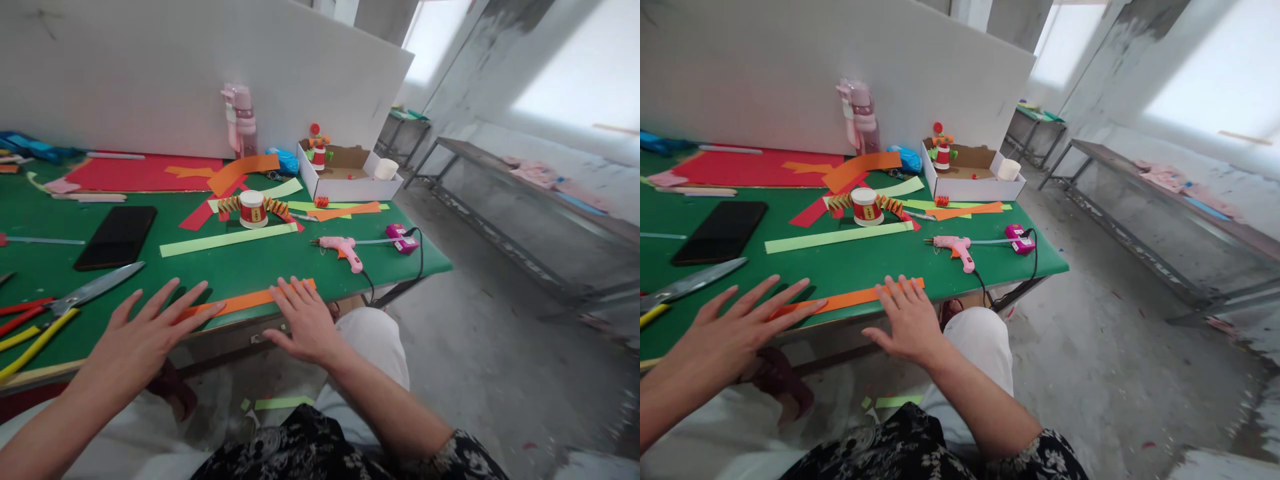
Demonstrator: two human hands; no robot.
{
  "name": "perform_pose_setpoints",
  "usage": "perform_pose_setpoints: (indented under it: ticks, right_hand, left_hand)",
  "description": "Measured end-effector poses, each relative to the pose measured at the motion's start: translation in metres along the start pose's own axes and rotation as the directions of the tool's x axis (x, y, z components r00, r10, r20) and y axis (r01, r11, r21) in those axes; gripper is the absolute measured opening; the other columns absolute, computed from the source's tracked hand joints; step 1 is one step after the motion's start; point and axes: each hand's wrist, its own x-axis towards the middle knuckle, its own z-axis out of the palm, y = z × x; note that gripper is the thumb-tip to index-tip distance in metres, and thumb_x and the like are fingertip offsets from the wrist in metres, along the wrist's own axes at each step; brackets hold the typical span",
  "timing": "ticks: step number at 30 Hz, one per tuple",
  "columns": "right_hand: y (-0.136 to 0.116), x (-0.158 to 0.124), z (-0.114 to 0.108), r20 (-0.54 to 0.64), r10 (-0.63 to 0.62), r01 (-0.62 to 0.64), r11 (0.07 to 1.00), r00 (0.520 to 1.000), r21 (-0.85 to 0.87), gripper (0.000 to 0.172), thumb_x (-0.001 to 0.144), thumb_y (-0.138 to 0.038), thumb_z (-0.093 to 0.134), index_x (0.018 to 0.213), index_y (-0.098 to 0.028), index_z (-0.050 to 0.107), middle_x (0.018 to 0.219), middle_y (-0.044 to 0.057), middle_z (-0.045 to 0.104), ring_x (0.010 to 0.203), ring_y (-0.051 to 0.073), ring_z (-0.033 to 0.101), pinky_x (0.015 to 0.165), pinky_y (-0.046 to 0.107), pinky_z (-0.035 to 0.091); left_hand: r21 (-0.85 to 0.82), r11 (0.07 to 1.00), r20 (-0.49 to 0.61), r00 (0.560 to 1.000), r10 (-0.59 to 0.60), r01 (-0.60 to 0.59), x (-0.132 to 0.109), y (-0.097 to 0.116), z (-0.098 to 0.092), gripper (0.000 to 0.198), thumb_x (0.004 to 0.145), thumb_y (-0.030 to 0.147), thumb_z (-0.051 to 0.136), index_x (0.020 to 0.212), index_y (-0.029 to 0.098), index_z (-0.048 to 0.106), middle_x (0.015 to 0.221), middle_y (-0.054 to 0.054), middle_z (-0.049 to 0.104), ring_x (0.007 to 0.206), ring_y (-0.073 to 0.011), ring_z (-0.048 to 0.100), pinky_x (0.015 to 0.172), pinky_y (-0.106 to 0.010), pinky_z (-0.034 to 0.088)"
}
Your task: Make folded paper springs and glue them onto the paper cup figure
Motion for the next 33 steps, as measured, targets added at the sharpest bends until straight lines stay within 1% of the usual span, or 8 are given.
perform_pose_setpoints:
  ticks: [7, 10, 12, 14, 20, 24, 28, 33]
  right_hand:
    - [0.041, -0.004, -0.022, -0.141, 0.318, -0.327, 0.944, 0.937, -0.043, 0.068, 0.097, -0.051, 0.038, 0.147, -0.005, 0.036, 0.152, 0.022, 0.038, 0.145, 0.035, 0.027, 0.117, 0.058, 0.020]
    - [0.016, 0.005, -0.020, -0.186, 0.108, -0.114, 0.993, 0.977, -0.019, 0.070, 0.097, -0.049, 0.037, 0.152, -0.007, 0.025, 0.157, 0.018, 0.028, 0.149, 0.032, 0.016, 0.119, 0.056, 0.017]
    - [-0.011, 0.013, -0.011, -0.067, -0.159, 0.162, 0.986, 0.985, 0.032, 0.072, 0.096, -0.052, 0.039, 0.152, -0.009, 0.025, 0.157, 0.015, 0.030, 0.148, 0.027, 0.020, 0.121, 0.050, 0.020]
    - [-0.034, 0.019, 0.001, 0.014, -0.257, 0.255, 0.964, 0.966, 0.072, 0.074, 0.095, -0.054, 0.043, 0.151, -0.008, 0.029, 0.156, 0.016, 0.033, 0.146, 0.027, 0.026, 0.120, 0.047, 0.023]
    - [-0.039, 0.023, 0.023, -0.006, -0.267, 0.267, 0.962, 0.964, 0.065, 0.069, 0.092, -0.043, 0.049, 0.148, -0.006, 0.035, 0.154, 0.018, 0.035, 0.146, 0.030, 0.028, 0.118, 0.050, 0.027]
    - [-0.031, 0.023, 0.028, -0.056, -0.320, 0.323, 0.945, 0.946, 0.042, 0.062, 0.086, -0.027, 0.047, 0.145, -0.006, 0.042, 0.150, 0.017, 0.043, 0.143, 0.028, 0.034, 0.119, 0.049, 0.027]
    - [-0.032, 0.023, 0.031, -0.065, -0.306, 0.305, 0.952, 0.950, -0.024, 0.068, 0.084, -0.025, 0.047, 0.149, -0.007, 0.035, 0.153, 0.015, 0.039, 0.144, 0.029, 0.031, 0.117, 0.049, 0.029]
    - [-0.034, 0.024, 0.028, -0.053, -0.291, 0.288, 0.956, 0.955, -0.049, 0.065, 0.091, -0.034, 0.047, 0.149, -0.008, 0.033, 0.153, 0.014, 0.038, 0.144, 0.028, 0.031, 0.117, 0.047, 0.029]
  left_hand:
    - [0.095, 0.995, 0.083, 0.996, -0.030, 0.022, 0.007, 0.014, -0.012, 0.093, 0.071, -0.007, 0.042, 0.142, 0.052, 0.036, 0.155, 0.007, 0.036, 0.143, -0.0318, 0.032, 0.113, -0.058, 0.026]
    - [0.096, 0.995, 0.096, 0.995, -0.041, 0.032, 0.010, 0.014, -0.012, 0.089, 0.073, -0.005, 0.047, 0.141, 0.052, 0.039, 0.155, 0.007, 0.037, 0.142, -0.0318, 0.033, 0.112, -0.058, 0.028]
    - [0.123, 0.992, 0.105, 0.993, -0.056, 0.042, 0.011, 0.013, -0.014, 0.084, 0.075, -0.005, 0.045, 0.139, 0.051, 0.043, 0.154, 0.006, 0.038, 0.142, -0.0309, 0.035, 0.110, -0.057, 0.031]
    - [0.159, 0.986, 0.110, 0.991, -0.077, 0.059, 0.012, 0.014, -0.019, 0.080, 0.077, -0.006, 0.042, 0.135, 0.050, 0.049, 0.153, 0.006, 0.040, 0.141, -0.0298, 0.036, 0.109, -0.057, 0.033]
    - [0.070, 0.989, 0.019, 0.991, -0.133, 0.132, 0.028, 0.065, -0.024, 0.053, 0.093, 0.025, 0.043, 0.145, 0.020, 0.042, 0.154, -0.009, 0.040, 0.145, -0.0237, 0.030, 0.118, -0.046, 0.022]
    - [0.059, 0.987, 0.006, 0.989, -0.148, 0.148, 0.038, 0.101, -0.002, 0.069, 0.096, 0.057, 0.028, 0.144, 0.009, 0.043, 0.150, -0.013, 0.044, 0.142, -0.0266, 0.035, 0.119, -0.048, 0.018]
    - [0.140, 0.953, -0.053, 0.963, -0.264, 0.268, 0.026, 0.097, 0.010, 0.079, 0.093, 0.065, 0.024, 0.141, 0.006, 0.046, 0.147, -0.017, 0.047, 0.141, -0.0299, 0.037, 0.119, -0.052, 0.019]
    - [0.176, 0.952, -0.034, 0.968, -0.248, 0.250, 0.003, 0.070, 0.005, 0.083, 0.091, 0.068, 0.027, 0.145, 0.007, 0.040, 0.151, -0.018, 0.041, 0.142, -0.0300, 0.036, 0.118, -0.055, 0.019]
